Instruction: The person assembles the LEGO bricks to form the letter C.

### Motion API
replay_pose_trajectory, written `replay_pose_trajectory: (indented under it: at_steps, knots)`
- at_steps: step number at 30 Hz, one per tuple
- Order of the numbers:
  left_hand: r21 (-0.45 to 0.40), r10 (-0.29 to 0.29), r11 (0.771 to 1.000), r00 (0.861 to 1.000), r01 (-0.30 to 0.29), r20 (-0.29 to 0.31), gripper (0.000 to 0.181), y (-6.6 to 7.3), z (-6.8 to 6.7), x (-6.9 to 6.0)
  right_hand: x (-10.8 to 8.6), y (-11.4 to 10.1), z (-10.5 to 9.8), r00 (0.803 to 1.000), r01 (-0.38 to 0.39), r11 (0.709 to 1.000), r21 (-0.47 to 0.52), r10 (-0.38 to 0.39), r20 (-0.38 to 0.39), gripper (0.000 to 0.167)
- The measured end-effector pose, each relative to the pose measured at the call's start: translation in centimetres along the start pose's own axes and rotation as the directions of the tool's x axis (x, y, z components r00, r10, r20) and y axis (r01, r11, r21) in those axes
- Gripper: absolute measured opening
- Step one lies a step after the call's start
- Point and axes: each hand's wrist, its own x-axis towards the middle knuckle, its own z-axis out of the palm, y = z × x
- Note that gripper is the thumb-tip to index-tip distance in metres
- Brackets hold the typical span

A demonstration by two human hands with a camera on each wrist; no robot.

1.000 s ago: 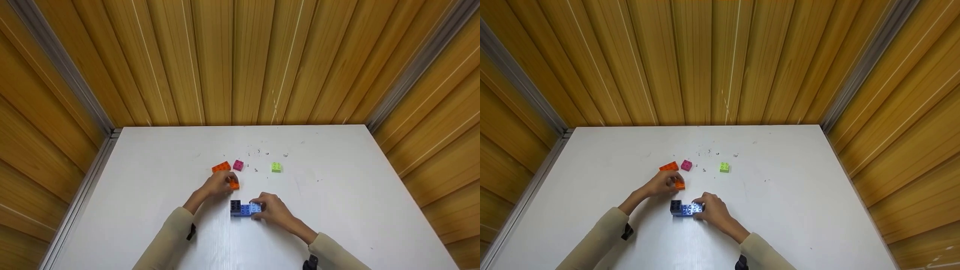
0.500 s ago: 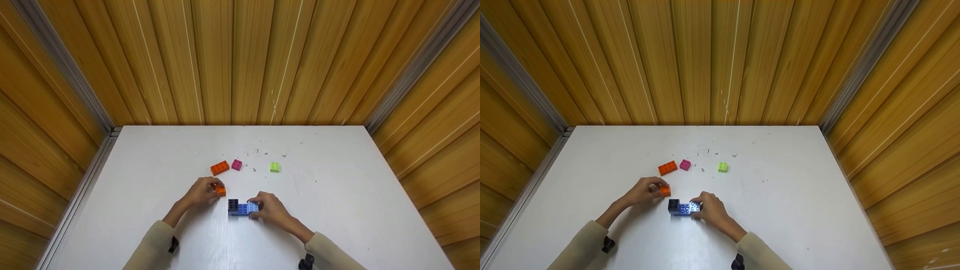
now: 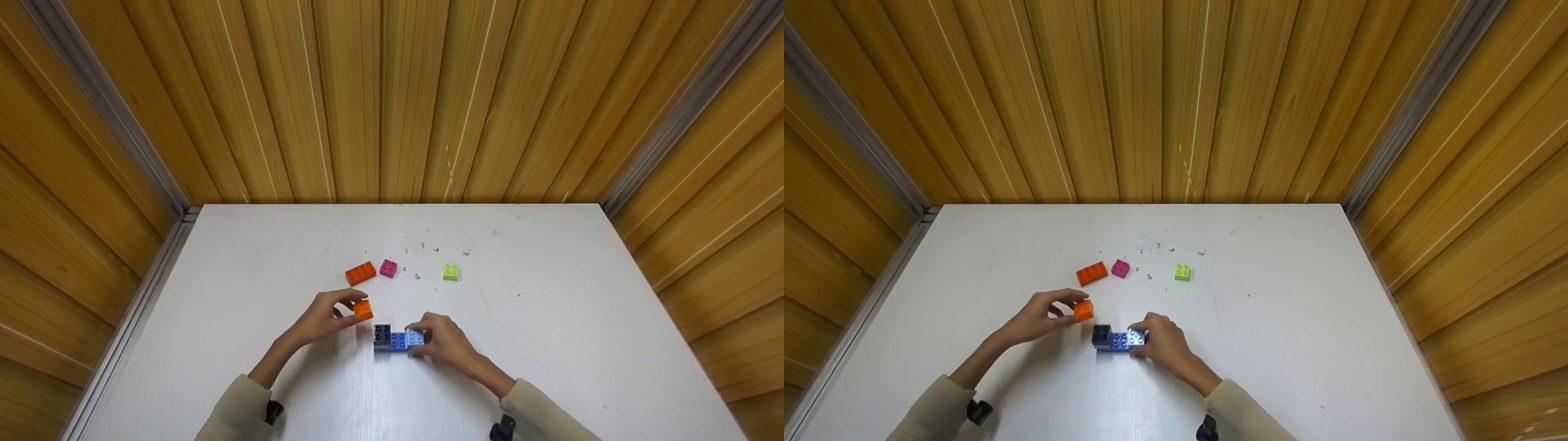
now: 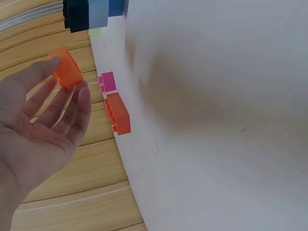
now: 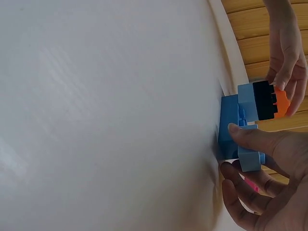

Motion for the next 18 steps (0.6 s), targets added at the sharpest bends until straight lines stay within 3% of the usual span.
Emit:
replay_pose_trajectory:
  at_steps: [10, 18]
  knots:
    - [0.003, 0.026, 1.0, 0.995, -0.026, 0.094, 0.039, 1.1, 1.4, -0.3, -0.2, 0.1, -0.2, 1.0, -0.022, 1.0, -0.018, 0.023, 0.019, 0.043]
    - [0.03, 0.033, 0.999, 0.993, -0.037, 0.114, 0.038, 0.9, 1.5, -0.3, 0.2, -0.1, -0.1, 1.0, -0.011, 1.0, -0.012, 0.011, 0.025, 0.043]
